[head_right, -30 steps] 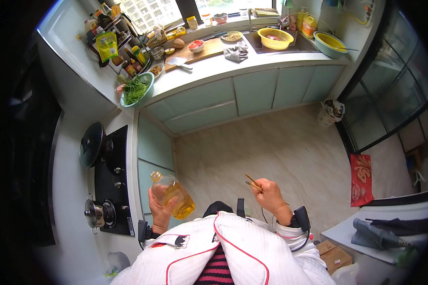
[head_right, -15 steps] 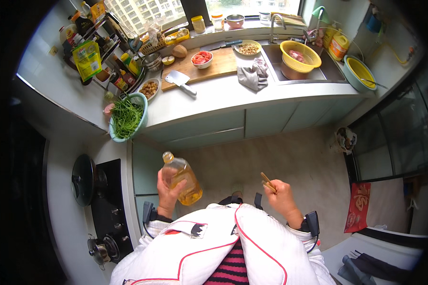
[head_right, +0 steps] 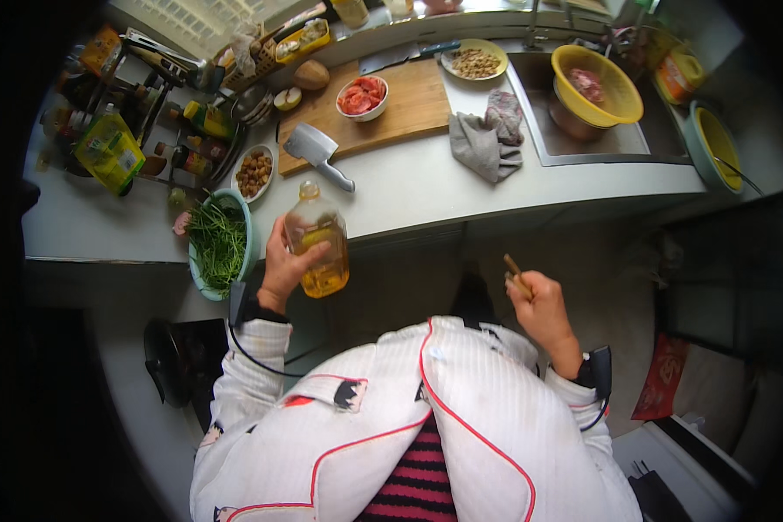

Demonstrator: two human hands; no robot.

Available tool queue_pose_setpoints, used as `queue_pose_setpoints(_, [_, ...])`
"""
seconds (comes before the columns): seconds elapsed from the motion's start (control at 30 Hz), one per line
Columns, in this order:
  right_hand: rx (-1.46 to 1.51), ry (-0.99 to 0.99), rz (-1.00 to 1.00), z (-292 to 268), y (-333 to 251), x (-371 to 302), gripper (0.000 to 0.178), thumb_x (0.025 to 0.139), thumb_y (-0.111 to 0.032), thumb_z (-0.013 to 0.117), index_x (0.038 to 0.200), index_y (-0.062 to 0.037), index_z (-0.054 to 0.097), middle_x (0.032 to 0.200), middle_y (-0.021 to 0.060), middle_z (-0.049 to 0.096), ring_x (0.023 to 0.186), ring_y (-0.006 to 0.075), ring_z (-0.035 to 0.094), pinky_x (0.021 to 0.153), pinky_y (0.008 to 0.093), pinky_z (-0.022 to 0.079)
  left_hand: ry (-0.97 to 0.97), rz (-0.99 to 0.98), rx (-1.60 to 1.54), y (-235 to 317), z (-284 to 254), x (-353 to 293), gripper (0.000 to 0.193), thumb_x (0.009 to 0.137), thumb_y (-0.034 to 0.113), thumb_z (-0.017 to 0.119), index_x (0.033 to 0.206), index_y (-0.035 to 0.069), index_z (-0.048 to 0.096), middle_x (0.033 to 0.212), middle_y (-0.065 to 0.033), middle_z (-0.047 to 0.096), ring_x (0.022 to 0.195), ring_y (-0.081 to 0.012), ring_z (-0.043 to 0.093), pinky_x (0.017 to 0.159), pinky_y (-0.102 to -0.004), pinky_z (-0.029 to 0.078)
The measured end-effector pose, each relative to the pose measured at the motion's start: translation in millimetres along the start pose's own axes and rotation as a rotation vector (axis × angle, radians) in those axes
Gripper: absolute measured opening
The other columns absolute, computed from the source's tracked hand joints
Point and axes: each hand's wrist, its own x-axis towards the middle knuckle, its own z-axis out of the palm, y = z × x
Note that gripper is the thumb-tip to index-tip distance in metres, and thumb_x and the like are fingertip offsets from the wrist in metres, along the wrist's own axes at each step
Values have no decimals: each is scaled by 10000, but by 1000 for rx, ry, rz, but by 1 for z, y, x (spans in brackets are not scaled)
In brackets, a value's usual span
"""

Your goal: The person mixes sliced meat in a bowl using chopsticks, then retrieves a bottle of oil and returns to the counter. They continue mixing the meat, wipe the countertop and stovetop with a cloth, and finally open the refrigerator to remove a bag of vegetables.

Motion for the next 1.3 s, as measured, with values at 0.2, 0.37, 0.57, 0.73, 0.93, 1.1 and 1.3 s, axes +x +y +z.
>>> queue_pose_setpoints(0.2, [67,-102,-52,-19,-8,125,193,924,-125,676,836,38,622,707,166,639,625,294,632,588,361,483,-24,-136,37,24,-3,75,681,745,140,900,1264,8,479,1158,-80,605,1112,-177,595,1030,-333,458])
queue_pose_setpoints(0.37, [81,-159,-80,-28,-11,202,200,916,-120,679,825,39,599,673,171,562,569,275,525,549,366,417,-134,-197,71,31,-6,132,693,755,142,890,1307,-9,498,1217,-98,617,1144,-178,592,1042,-328,444])
queue_pose_setpoints(0.57, [76,-191,-60,-21,-18,248,197,902,-87,687,807,38,569,646,138,500,559,242,450,533,364,365,-217,-339,-21,28,-13,186,669,744,139,893,1283,-18,529,1200,-90,636,1137,-176,601,1029,-331,452])
queue_pose_setpoints(0.73, [145,-135,0,-4,-28,269,194,902,-77,687,801,36,566,645,117,459,562,210,410,529,355,351,-306,-447,15,18,-23,226,610,730,179,905,1199,-3,559,1075,-41,617,1031,-138,576,943,-283,450])
queue_pose_setpoints(0.93, [78,-200,-21,8,-34,300,202,990,-134,621,870,28,636,709,41,589,615,98,499,564,285,402,-379,-431,107,-6,-27,262,539,688,279,934,986,50,548,839,53,397,775,-78,378,689,-233,347])
queue_pose_setpoints(1.1, [75,-223,4,18,-37,330,157,975,-90,611,877,31,633,726,56,597,634,115,510,586,293,410,-400,-514,105,-15,-25,279,529,683,284,934,933,69,521,810,61,352,751,-65,335,632,-241,288])
queue_pose_setpoints(1.3, [116,-267,51,27,-36,349,108,866,-47,686,875,35,616,733,156,543,634,297,534,587,369,417,-414,-558,31,-20,-26,288,518,690,251,931,946,57,525,822,49,394,769,-68,374,656,-240,326])
